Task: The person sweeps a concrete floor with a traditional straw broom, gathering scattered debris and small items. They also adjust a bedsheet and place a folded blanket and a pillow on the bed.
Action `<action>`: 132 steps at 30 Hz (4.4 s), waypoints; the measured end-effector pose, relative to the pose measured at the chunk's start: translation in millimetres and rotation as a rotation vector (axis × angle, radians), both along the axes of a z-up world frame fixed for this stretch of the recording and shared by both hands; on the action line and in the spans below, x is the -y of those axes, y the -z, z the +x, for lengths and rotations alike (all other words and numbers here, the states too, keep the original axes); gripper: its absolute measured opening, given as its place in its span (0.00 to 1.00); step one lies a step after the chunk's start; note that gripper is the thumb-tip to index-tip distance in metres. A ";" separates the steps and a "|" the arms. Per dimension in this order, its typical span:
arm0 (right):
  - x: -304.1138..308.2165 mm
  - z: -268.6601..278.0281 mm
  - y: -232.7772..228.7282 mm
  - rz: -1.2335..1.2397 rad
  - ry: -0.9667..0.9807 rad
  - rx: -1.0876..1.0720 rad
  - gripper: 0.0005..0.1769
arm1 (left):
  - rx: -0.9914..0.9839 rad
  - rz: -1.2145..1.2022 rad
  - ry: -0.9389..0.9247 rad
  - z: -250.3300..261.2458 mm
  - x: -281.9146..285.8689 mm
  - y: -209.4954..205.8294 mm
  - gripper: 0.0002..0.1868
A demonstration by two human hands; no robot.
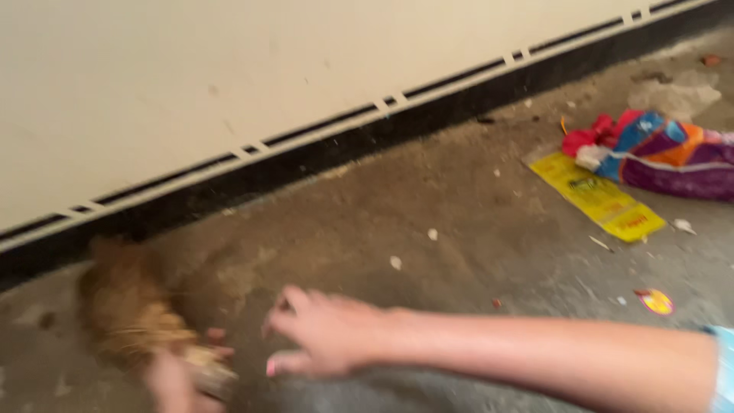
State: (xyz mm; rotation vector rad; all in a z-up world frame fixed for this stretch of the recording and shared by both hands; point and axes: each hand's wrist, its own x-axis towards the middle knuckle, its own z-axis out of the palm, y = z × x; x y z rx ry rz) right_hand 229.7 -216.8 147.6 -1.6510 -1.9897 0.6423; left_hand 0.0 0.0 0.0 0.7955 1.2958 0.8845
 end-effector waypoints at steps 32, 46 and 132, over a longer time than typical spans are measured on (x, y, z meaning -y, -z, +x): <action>259.4 268.4 -19.4 -0.323 1.190 -0.949 0.24 | 0.258 0.893 1.176 362.2 373.4 -65.3 0.38; 264.8 207.4 43.5 -0.610 0.583 -0.028 0.44 | -0.568 1.133 0.256 195.3 160.7 67.6 0.14; 582.2 205.8 -89.2 -0.453 1.762 0.125 0.40 | -1.167 1.957 1.901 482.7 256.1 -188.3 0.15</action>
